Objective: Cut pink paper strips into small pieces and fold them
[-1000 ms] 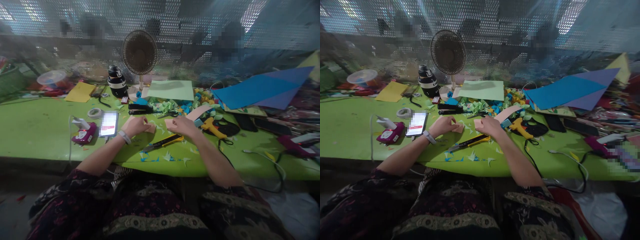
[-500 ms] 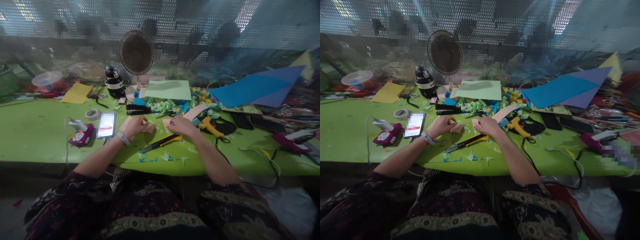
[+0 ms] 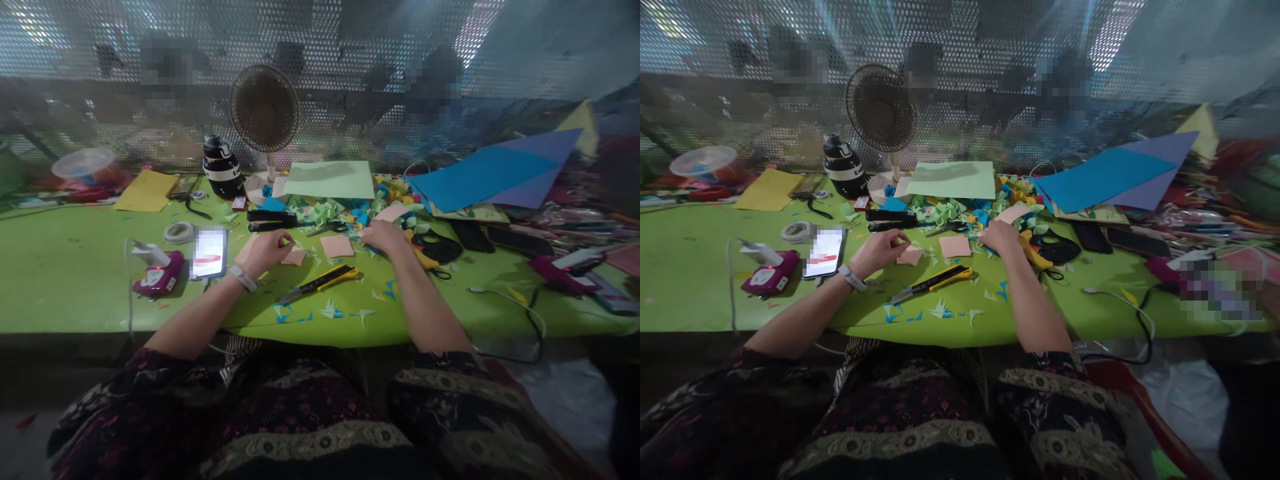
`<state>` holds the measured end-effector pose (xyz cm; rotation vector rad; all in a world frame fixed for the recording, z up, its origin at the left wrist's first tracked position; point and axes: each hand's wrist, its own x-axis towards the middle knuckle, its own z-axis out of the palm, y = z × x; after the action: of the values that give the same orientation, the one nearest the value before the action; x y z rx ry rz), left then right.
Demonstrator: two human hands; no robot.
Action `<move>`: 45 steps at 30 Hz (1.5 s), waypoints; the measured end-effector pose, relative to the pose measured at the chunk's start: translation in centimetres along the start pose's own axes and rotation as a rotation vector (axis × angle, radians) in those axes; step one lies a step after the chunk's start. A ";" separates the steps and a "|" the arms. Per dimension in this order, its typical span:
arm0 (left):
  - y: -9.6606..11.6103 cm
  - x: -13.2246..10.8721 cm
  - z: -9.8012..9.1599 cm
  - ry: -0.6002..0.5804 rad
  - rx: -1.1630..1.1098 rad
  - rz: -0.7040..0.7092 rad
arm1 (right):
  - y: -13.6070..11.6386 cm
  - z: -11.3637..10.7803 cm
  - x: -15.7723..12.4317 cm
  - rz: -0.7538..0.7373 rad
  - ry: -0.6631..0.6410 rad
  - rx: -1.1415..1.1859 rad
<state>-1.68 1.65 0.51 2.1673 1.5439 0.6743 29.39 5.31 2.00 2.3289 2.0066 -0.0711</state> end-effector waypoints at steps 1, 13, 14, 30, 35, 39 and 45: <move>0.1 0.0 0.0 -0.002 -0.001 -0.002 | 0.1 0.1 0.1 -0.002 0.015 -0.009; 0.2 -0.1 -0.1 -0.001 0.013 0.040 | 1.2 0.1 0.4 -0.041 0.063 0.004; 0.2 -0.1 -0.1 0.000 0.014 0.042 | 1.3 0.1 0.4 -0.047 0.068 0.004; 0.1 -0.1 0.2 -0.006 0.013 0.055 | 1.4 0.2 0.5 -0.032 0.075 0.038; 0.0 -0.1 0.3 -0.014 -0.003 0.050 | 1.3 0.1 0.4 -0.001 0.067 0.059; -0.1 -0.1 0.3 -0.008 -0.005 0.058 | 1.1 -0.1 0.2 0.037 0.097 0.103; -0.5 0.0 0.8 -0.024 -0.126 0.100 | 0.6 -0.6 -0.3 0.091 0.248 0.144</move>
<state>-1.58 1.77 -0.46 2.1610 1.3503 0.7534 29.92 4.99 2.67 2.6324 2.0595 0.0851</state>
